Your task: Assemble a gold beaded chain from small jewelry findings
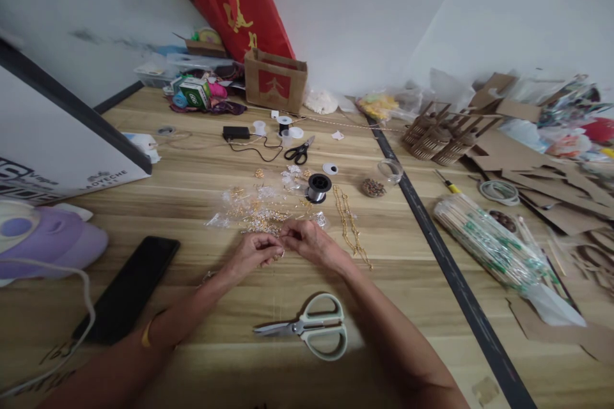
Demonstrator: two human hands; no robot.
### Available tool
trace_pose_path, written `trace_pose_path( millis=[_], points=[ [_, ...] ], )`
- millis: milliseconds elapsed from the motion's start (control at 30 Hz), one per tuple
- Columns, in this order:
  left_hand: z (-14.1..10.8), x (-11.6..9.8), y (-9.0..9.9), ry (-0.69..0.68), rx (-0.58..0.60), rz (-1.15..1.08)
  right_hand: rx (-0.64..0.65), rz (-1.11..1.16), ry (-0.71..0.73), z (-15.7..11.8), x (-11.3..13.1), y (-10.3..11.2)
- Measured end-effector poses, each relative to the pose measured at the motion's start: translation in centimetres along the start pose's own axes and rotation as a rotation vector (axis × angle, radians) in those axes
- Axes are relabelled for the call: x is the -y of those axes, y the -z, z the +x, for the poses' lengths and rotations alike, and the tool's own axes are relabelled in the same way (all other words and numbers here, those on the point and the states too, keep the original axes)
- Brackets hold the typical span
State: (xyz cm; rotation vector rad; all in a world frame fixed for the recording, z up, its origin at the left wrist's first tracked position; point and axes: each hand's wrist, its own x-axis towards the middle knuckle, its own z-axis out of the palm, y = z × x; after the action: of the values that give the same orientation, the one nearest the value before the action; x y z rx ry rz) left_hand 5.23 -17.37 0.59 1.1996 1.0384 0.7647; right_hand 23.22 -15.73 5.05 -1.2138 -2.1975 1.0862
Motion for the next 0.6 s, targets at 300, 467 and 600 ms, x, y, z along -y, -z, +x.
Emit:
trace_pose_path(
  millis=[300,467,600],
  points=[
    [0.03,0.04,-0.04,-0.008,0.014,0.035,0.000,0.034,-0.005,0.02,-0.02,-0.35],
    [0.04,0.09,-0.08,-0.037,0.012,0.053,0.014,0.047,-0.002,-0.01,-0.04,-0.13],
    [-0.05,-0.05,0.06,-0.037,0.027,0.015,0.027,0.086,0.027,-0.16,-0.12,0.60]
  ],
)
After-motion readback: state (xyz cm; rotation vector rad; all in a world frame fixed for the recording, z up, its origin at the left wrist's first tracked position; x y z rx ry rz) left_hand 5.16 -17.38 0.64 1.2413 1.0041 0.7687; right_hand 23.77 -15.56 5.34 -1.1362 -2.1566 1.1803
